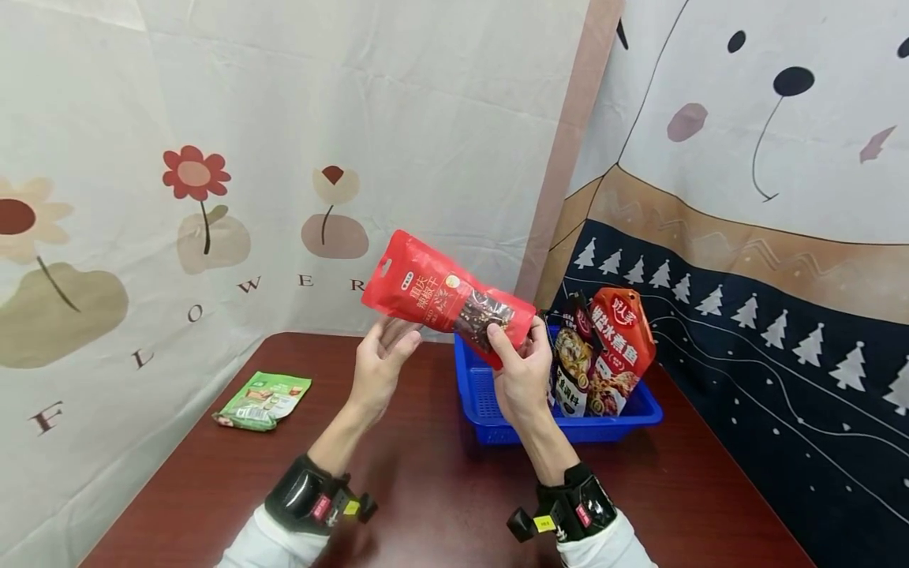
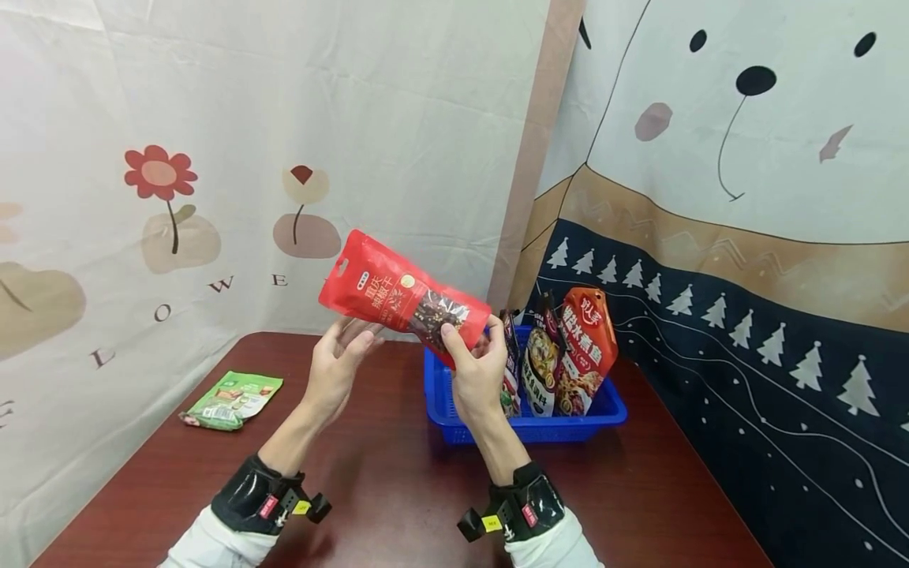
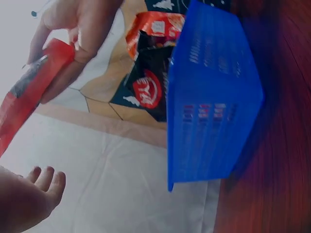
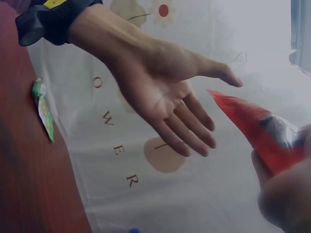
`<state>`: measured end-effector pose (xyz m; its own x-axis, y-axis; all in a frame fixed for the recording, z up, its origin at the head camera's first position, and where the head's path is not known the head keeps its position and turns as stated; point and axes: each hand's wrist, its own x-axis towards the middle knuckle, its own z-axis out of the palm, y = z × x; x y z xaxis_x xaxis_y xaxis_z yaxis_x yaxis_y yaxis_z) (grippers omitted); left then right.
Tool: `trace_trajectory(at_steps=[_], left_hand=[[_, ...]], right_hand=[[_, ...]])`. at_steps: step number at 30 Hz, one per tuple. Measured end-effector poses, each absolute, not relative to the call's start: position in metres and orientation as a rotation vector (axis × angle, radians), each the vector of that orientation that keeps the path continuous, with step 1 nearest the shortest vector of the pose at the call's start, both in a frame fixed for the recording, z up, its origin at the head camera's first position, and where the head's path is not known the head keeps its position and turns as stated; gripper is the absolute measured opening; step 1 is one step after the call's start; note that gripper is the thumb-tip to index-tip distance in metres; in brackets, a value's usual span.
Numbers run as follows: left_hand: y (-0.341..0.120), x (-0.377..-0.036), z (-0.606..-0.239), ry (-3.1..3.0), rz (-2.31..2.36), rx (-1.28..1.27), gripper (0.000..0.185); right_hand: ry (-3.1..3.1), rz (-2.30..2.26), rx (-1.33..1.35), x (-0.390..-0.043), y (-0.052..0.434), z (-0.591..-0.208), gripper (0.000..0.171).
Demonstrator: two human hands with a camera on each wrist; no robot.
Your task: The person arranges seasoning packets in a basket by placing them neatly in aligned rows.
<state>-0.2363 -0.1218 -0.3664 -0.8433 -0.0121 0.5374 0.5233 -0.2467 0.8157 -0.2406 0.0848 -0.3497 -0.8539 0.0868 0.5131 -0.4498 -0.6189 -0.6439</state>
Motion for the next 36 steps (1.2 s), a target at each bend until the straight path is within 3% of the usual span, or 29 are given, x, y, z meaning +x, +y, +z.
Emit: trace_trajectory(at_steps=[15,36], left_hand=[[-0.118,-0.228,-0.358,-1.349,-2.59,-0.596,0.054],[-0.119,-0.224,-0.352,-1.362,-2.587,-0.448,0.049]], right_hand=[[-1.261,2.535,0.701,-0.233,0.072,-0.358,0.043],[-1.322,2.52,0.703,-0.233,0.068,-0.362,0.044]])
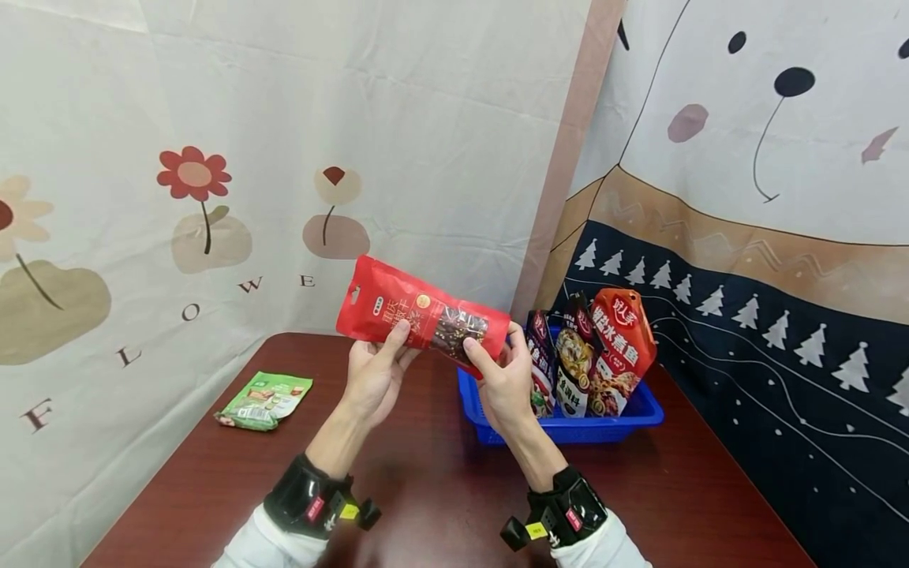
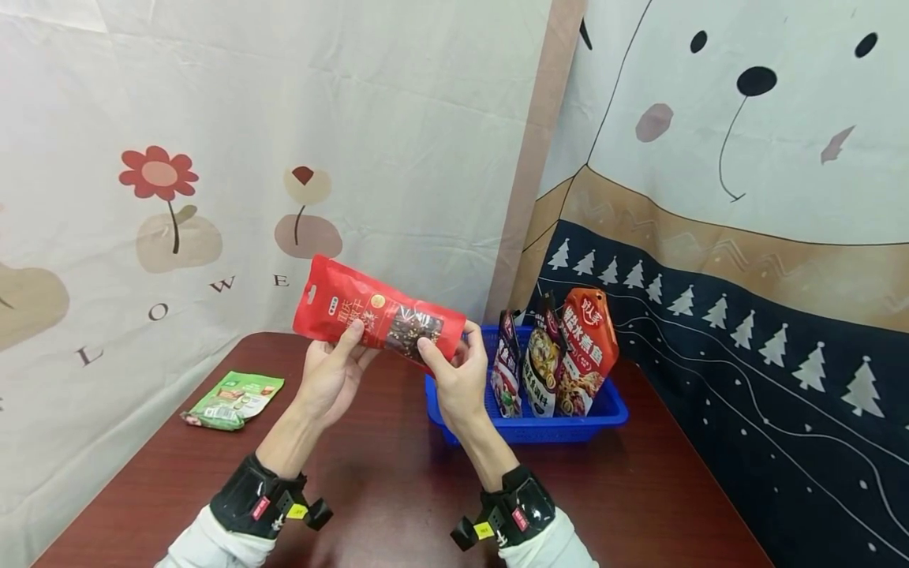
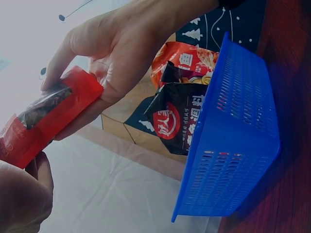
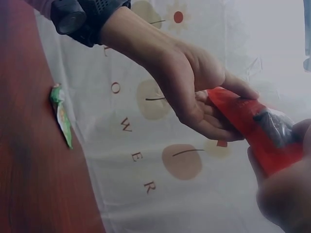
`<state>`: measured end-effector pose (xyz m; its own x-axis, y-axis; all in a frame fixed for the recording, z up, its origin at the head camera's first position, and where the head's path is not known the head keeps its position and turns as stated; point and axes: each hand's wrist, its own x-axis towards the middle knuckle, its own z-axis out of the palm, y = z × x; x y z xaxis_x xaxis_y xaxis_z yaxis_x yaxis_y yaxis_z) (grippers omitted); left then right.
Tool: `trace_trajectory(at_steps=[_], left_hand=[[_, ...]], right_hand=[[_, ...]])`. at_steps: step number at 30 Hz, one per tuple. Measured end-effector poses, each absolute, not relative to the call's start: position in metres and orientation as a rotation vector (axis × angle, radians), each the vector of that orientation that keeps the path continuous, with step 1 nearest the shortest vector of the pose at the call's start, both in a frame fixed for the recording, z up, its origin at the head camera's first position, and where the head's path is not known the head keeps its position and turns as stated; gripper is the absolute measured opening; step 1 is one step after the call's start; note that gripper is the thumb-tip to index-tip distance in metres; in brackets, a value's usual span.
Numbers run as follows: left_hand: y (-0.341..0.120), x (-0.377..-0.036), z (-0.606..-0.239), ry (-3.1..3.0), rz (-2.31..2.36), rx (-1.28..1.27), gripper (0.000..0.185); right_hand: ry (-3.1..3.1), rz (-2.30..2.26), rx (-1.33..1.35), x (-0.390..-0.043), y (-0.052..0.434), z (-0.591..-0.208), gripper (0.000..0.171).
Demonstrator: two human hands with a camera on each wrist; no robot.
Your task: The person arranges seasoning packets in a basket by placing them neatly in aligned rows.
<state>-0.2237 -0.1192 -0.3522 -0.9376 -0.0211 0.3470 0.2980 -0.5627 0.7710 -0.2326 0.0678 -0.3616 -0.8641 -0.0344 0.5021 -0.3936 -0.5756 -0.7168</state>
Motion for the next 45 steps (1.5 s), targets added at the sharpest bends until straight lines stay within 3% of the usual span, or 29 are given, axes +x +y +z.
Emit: trace_trajectory(at_steps=[7,16,26,37,45], left_hand=[[-0.125,-0.225,-0.352,-1.371,-2.55,-0.434,0.046],[-0.135,-0.224,-0.35,-1.609,-2.299,-0.401,0.046],[-0.145,-0.219,-0.348,-2.131,-1.795,-0.653,0.044],[-0.138,-0.213,-0.348,-2.386,-1.611,-0.84,0.042],[-0.137,-0.213,-0.35,-2.471,-1.514,-0.882,0.036]], right_hand=[[-1.413,2.488,0.728,-0.235,0.069,-0.363,0.047],[-1.791,2.218,0.936,-0.243,0.091,-0.357,0.077],[-2.053,1.969,1.125,-0.244,0.113,-0.347,0.089],[-2.132,1.919,1.118,-0.236,0.125,-0.338,0.08],[-2.139,1.89,1.137,-0.232,0.125,-0.335,0.05]])
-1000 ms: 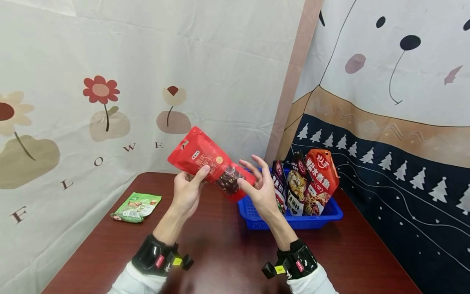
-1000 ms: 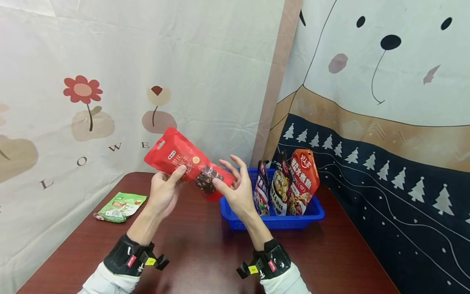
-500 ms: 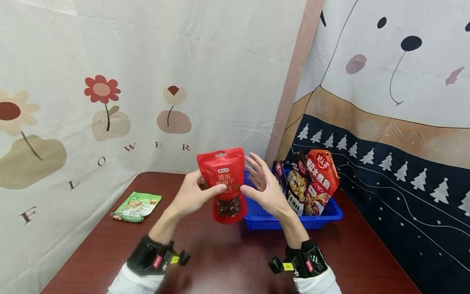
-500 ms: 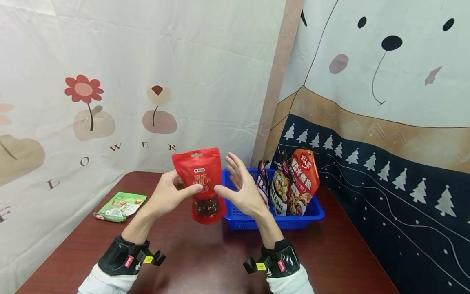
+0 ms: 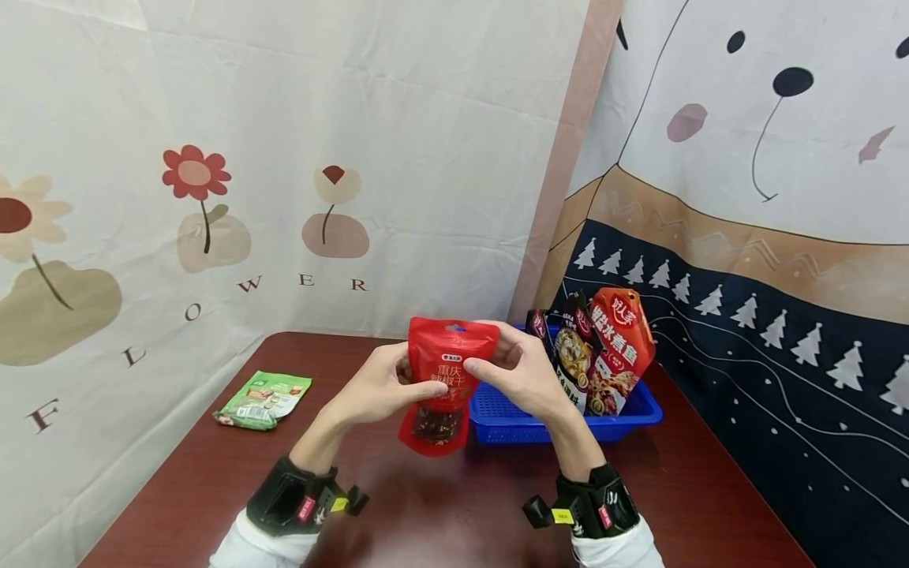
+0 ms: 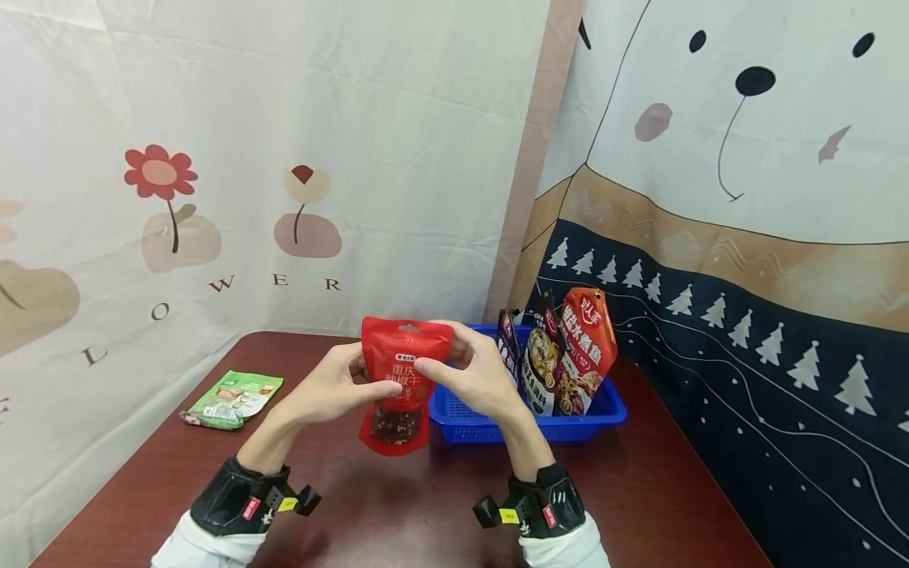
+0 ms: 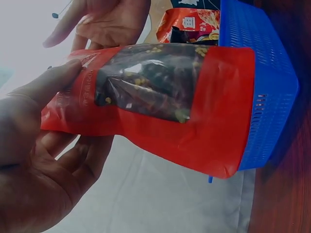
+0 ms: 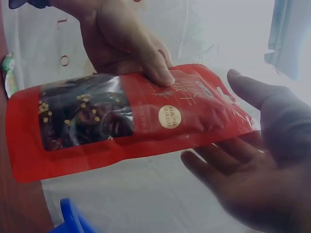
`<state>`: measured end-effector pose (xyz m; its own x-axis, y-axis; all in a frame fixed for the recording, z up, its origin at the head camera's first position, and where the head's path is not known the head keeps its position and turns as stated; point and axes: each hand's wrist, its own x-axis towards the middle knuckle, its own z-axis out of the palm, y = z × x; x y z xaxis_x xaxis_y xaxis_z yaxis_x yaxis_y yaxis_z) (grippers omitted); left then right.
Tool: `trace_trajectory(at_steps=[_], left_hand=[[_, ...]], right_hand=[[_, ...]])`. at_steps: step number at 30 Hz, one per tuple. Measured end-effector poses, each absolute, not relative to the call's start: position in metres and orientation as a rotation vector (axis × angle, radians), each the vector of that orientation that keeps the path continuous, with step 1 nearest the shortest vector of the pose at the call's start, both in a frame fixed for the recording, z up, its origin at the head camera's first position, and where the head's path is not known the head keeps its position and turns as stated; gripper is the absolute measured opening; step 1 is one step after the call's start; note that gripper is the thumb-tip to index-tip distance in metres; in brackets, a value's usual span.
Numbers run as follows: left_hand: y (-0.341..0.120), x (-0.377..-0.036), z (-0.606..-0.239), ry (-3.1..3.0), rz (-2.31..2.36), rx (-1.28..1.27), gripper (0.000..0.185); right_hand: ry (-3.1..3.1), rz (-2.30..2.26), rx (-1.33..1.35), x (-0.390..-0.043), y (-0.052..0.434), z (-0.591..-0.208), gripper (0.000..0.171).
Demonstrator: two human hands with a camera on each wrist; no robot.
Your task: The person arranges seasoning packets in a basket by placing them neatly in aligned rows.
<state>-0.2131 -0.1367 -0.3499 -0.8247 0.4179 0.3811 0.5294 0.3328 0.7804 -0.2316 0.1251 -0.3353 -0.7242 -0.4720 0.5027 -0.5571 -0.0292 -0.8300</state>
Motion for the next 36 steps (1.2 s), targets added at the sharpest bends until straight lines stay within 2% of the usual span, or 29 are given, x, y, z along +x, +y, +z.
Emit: trace_trajectory(at_steps=[5,17,23,29,33,36], left_hand=[[-0.137,-0.213,-0.351,-2.491,-1.503,-0.91,0.037],[-0.138,-0.212,-0.351,-2.525,-1.499,-0.976,0.038],[-0.137,-0.213,-0.353,-2.54,-1.521,-1.002,0.041],[-0.133,-0.212,-0.354,-2.514,-1.542,-1.008,0.043],[-0.129,-0.214,-0.356,-2.471,-1.592,-0.981,0.044],[-0.125,-0.216,-0.357,-2.443,-1.582,-0.939,0.05]], right_hand=[[-2.139,1.839,1.117,-0.231,0.126,-0.336,0.033],[-2.131,1.8,1.099,-0.233,0.127,-0.338,0.019],[-2.113,1.766,1.093,-0.232,0.125,-0.338,0.004],[-2.105,1.718,1.013,-0.229,0.125,-0.336,0.012],[-2.097,1.712,0.935,-0.225,0.127,-0.332,0.011],[-2.073,1.728,0.83,-0.222,0.131,-0.327,0.013]])
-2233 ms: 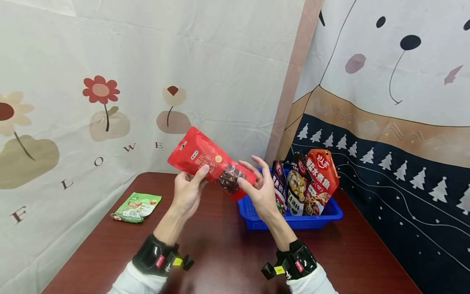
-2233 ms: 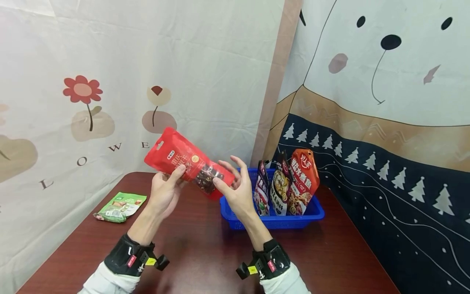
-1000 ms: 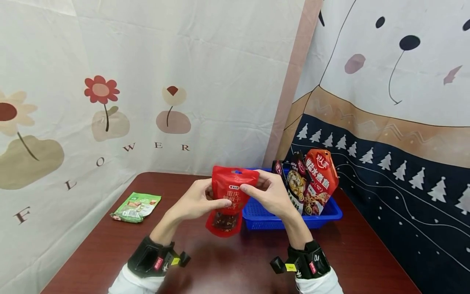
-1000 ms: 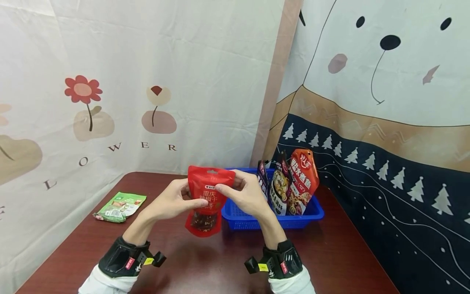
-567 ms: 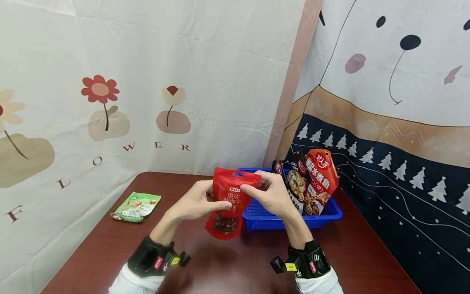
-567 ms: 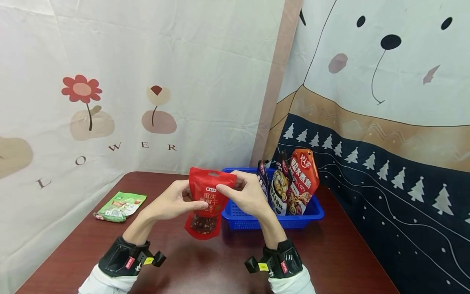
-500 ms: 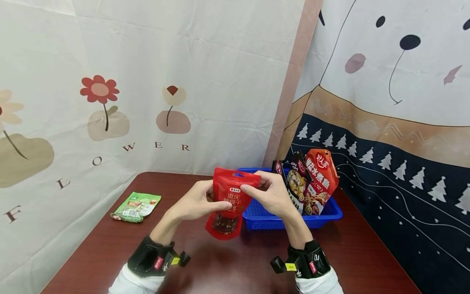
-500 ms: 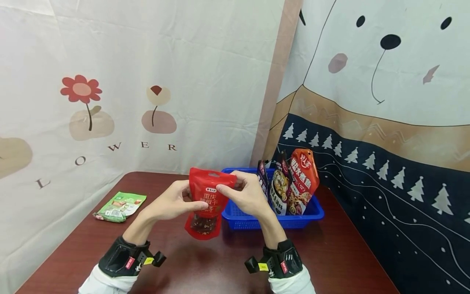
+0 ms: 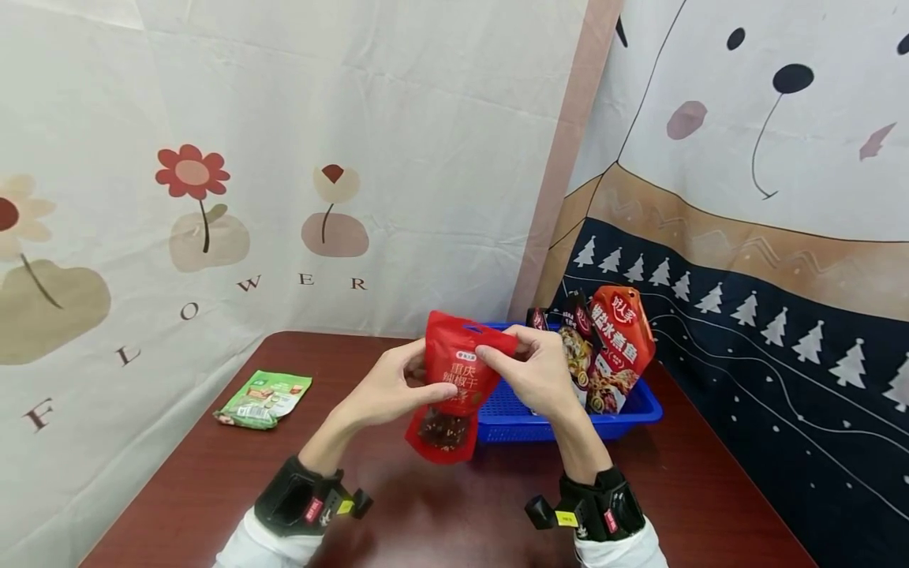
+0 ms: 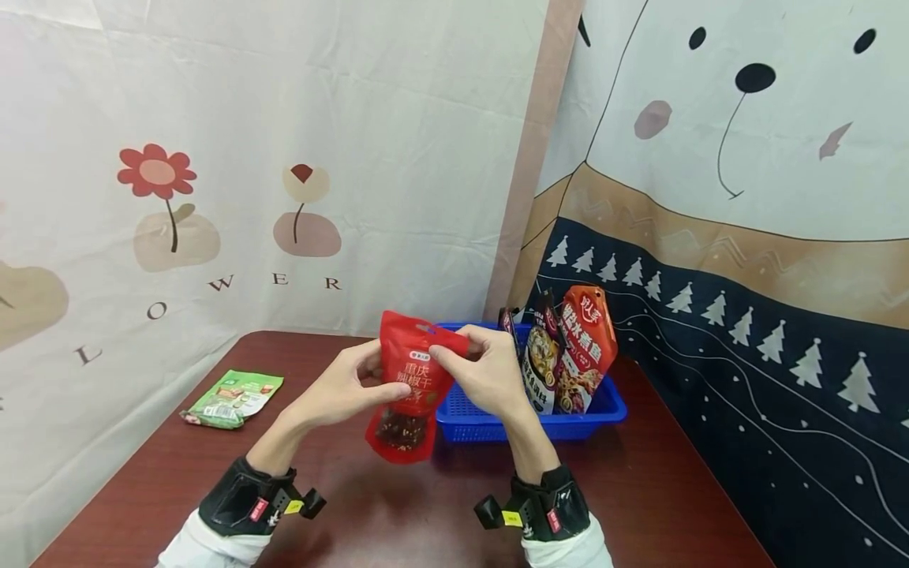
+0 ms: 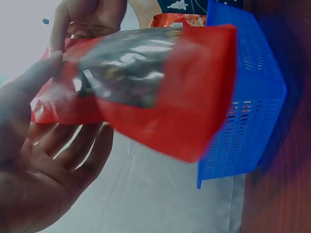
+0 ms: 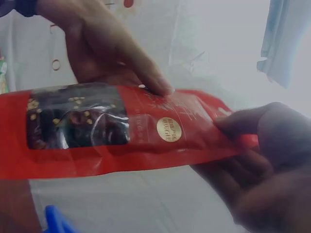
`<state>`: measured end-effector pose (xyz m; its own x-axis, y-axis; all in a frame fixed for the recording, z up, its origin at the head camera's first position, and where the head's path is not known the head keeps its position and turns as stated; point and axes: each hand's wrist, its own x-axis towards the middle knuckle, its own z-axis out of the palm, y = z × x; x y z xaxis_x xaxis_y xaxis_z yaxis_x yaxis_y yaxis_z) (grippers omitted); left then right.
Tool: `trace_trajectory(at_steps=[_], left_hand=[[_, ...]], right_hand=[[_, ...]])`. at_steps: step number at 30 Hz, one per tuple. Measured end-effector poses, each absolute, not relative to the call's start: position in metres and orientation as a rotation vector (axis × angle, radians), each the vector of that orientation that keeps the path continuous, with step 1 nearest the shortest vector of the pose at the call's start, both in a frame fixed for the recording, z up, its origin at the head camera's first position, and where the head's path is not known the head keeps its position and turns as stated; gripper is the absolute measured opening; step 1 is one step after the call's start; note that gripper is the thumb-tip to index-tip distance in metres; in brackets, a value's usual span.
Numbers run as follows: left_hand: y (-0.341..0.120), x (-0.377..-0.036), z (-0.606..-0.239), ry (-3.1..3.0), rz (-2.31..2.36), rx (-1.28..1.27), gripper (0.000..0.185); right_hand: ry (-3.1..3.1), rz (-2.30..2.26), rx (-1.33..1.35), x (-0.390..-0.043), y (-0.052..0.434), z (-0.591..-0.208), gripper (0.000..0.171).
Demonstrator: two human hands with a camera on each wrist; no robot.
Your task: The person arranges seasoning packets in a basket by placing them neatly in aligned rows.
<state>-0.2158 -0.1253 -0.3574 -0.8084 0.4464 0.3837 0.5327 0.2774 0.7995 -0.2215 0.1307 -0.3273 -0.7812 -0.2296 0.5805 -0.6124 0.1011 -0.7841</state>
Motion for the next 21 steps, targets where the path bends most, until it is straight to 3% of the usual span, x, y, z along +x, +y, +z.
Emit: trace_trajectory(at_steps=[7,21], left_hand=[[-0.121,-0.219,-0.359,-2.37,-1.482,-0.85,0.073],[-0.1,-0.226,-0.384,-2.434,-1.154,-0.75,0.078]], right_hand=[[-1.895,1.703,0.542,-0.214,0.147,-0.313,0.021],[-1.525,1.593,0.172,-0.207,0.171,-0.301,0.025]])
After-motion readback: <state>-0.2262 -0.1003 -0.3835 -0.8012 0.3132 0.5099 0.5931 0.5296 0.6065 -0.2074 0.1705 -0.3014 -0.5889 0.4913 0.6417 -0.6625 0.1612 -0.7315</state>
